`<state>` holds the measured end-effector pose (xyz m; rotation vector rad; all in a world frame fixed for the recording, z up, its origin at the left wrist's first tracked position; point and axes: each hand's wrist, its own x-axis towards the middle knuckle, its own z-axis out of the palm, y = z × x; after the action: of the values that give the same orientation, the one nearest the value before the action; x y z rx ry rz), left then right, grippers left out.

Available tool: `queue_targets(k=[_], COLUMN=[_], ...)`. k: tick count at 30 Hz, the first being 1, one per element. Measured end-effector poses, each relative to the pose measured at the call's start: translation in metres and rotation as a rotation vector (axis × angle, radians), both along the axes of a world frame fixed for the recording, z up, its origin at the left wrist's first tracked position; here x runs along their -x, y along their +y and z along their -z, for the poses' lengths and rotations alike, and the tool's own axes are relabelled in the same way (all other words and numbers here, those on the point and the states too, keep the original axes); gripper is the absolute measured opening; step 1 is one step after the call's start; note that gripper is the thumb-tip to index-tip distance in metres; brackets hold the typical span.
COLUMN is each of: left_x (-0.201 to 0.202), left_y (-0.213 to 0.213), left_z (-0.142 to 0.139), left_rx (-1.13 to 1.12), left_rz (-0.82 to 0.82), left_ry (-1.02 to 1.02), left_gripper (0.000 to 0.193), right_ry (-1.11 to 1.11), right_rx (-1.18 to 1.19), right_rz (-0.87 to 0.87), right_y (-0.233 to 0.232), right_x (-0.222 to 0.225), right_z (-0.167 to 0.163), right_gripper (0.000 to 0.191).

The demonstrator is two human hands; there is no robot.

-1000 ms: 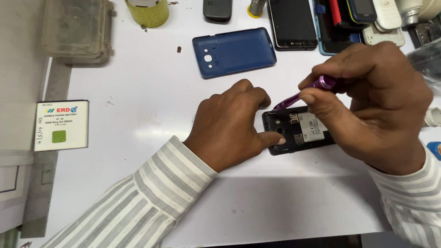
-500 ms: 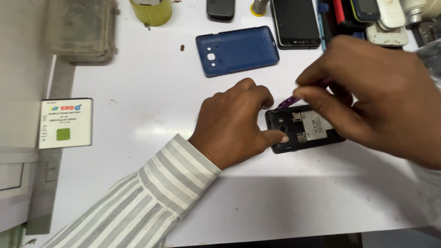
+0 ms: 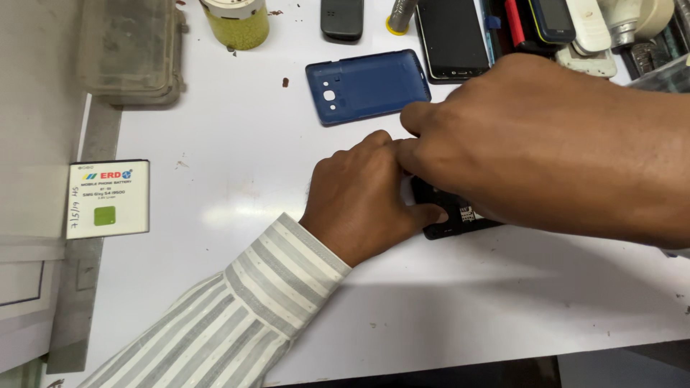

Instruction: The person disassembles a mobile phone, separating the internal board from the frame, then uses a screwdriver on the phone body and brushes the internal components. They then fit the blue back cover onto the phone and begin handling another phone at the end.

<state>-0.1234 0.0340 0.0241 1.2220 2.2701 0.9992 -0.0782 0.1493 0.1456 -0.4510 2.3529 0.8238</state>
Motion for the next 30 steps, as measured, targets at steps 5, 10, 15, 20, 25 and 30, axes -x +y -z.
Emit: queue_targets(k=[5, 10, 15, 20, 25, 30], left_x=[-0.002, -0.004, -0.005, -0.006, -0.005, -0.003], left_y=[0.001, 0.001, 0.000, 0.001, 0.001, 0.001], left_z=[0.001, 0.004, 0.004, 0.003, 0.006, 0.009], left_rx=[0.016, -0.009, -0.042, -0.009, 0.035, -0.081], left_rz=[-0.009, -0.016, -0.027, -0.012, -0.032, -0.007], left_ry=[0.005, 0.022, 0.015, -0.007, 0.022, 0.052], left_gripper=[0.043, 0.043, 0.042, 0.041, 0.050, 0.045], right_ry=[-0.030, -0.036, -0.044, -0.136, -0.147, 0.104], right_rx=[0.005, 0.024, 0.019, -0.088, -0.098, 0.053], right_rz=[-0.001, -0.056, -0.031, 0.029, 0.071, 0.018], right_y=[0.002, 0.004, 0.004, -0.001, -0.007, 0.005], right_x=[0.005, 0.005, 0.005, 0.012, 0.012, 0.002], right_z=[0.002, 0.007, 0.005, 0.000, 0.001, 0.002], right_gripper=[0.031, 0.021, 0.016, 0.005, 0.009, 0.010])
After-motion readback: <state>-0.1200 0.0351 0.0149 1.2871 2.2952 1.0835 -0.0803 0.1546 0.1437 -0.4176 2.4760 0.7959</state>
